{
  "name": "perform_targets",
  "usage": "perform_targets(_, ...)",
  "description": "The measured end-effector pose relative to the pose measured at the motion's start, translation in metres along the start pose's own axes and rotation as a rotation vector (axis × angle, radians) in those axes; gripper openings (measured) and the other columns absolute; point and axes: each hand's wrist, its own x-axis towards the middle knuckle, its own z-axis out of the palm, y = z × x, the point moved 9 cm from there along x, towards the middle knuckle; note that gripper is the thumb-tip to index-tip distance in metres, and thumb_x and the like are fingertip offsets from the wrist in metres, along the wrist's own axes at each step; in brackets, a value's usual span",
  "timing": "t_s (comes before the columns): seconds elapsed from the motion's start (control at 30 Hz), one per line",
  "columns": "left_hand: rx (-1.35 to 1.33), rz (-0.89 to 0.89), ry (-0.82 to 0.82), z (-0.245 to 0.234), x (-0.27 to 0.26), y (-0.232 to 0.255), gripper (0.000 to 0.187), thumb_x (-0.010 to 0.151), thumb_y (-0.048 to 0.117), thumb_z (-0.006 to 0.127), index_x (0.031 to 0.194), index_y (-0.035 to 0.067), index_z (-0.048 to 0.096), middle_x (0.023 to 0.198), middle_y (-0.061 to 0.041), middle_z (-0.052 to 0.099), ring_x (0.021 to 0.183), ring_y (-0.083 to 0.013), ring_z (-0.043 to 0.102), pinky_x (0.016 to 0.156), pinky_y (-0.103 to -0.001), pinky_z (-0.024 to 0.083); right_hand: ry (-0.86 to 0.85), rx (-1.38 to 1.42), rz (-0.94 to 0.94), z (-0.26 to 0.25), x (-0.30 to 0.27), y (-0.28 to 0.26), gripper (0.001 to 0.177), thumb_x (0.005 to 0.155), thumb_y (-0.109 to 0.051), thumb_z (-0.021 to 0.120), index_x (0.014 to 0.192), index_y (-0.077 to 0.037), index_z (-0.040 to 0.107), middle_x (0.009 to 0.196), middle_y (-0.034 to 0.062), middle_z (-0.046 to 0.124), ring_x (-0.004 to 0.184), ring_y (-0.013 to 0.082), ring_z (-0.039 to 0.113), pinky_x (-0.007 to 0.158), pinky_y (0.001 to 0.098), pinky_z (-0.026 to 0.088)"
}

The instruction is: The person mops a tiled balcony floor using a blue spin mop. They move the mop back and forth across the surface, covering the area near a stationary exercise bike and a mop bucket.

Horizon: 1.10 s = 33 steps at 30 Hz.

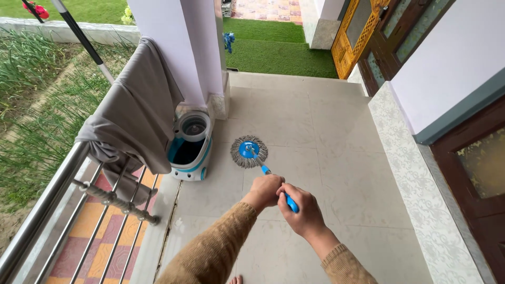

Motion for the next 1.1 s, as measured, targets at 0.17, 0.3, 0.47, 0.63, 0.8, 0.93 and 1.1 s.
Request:
perform_targets(0.17,0.014,-0.009,0.103,-0.018,0.064,-0.062,0.018,0.07,0.012,0.045,0.085,0.016,0.054,0.086,-0.001,0.06,0.081,-0.022,0.058,0.076,-0.042,0.038,-0.024,-0.016,-0.001,0.04,0.068,0.007,0.013,0.078,-0.022,0.043,0.077,-0.013,0.051,0.058,0.0032,0.055,0.05,0.0179,0.049,0.046,0.0321,0.038)
perform_targets(0.3,0.059,-0.007,0.136,-0.025,0.095,-0.095,0.014,0.068,0.01,0.045,0.078,0.016,0.053,0.079,0.001,0.061,0.078,-0.0223,0.06,0.099,-0.052,0.018,-0.072,-0.005,0.098,0.069,0.101,0.022,0.015,0.076,-0.025,0.042,0.081,-0.014,0.051,0.059,0.0028,0.054,0.051,0.0189,0.048,0.048,0.034,0.038)
perform_targets(0.47,0.139,0.082,0.139,-0.056,0.058,-0.069,0.019,0.07,0.01,0.049,0.084,0.016,0.06,0.081,-0.003,0.064,0.085,-0.0237,0.061,0.098,-0.046,0.022,-0.102,0.044,0.053,0.041,0.097,-0.016,0.012,0.077,-0.023,0.045,0.08,-0.014,0.052,0.059,0.0081,0.055,0.054,0.024,0.053,0.051,0.035,0.043)
perform_targets(0.63,0.146,0.075,0.058,-0.077,0.03,-0.051,0.014,0.069,0.017,0.047,0.076,0.016,0.059,0.075,-0.001,0.061,0.068,-0.0224,0.061,0.057,-0.03,0.048,-0.159,-0.007,0.089,0.011,0.099,-0.046,0.01,0.073,-0.022,0.046,0.072,-0.016,0.053,0.047,-0.0008,0.048,0.043,0.0131,0.043,0.044,0.0283,0.037)
perform_targets(0.8,-0.003,-0.018,0.052,-0.079,0.046,-0.079,0.015,0.067,0.015,0.043,0.073,0.013,0.057,0.074,-0.004,0.06,0.065,-0.0255,0.06,0.052,-0.034,0.049,-0.109,0.04,0.076,0.033,0.119,-0.028,0.014,0.074,-0.022,0.043,0.07,-0.013,0.054,0.044,-0.0018,0.043,0.042,0.0117,0.041,0.042,0.0268,0.034)
perform_targets(0.93,-0.015,-0.046,0.086,-0.08,0.074,-0.118,0.016,0.068,0.01,0.045,0.077,0.012,0.057,0.077,-0.005,0.061,0.067,-0.027,0.061,0.054,-0.036,0.05,-0.092,0.052,0.039,0.063,0.147,-0.021,0.015,0.076,-0.024,0.043,0.073,-0.014,0.054,0.047,-0.0001,0.048,0.042,0.013,0.043,0.043,0.0289,0.035)
perform_targets(1.1,-0.078,-0.062,0.178,-0.05,0.109,-0.171,0.01,0.067,0.007,0.046,0.076,0.01,0.05,0.076,-0.004,0.058,0.067,-0.0261,0.059,0.054,-0.036,0.048,-0.211,0.031,0.011,0.111,0.16,-0.009,0.012,0.077,-0.023,0.044,0.082,-0.014,0.049,0.073,0.0015,0.059,0.06,0.0182,0.053,0.053,0.0319,0.043)
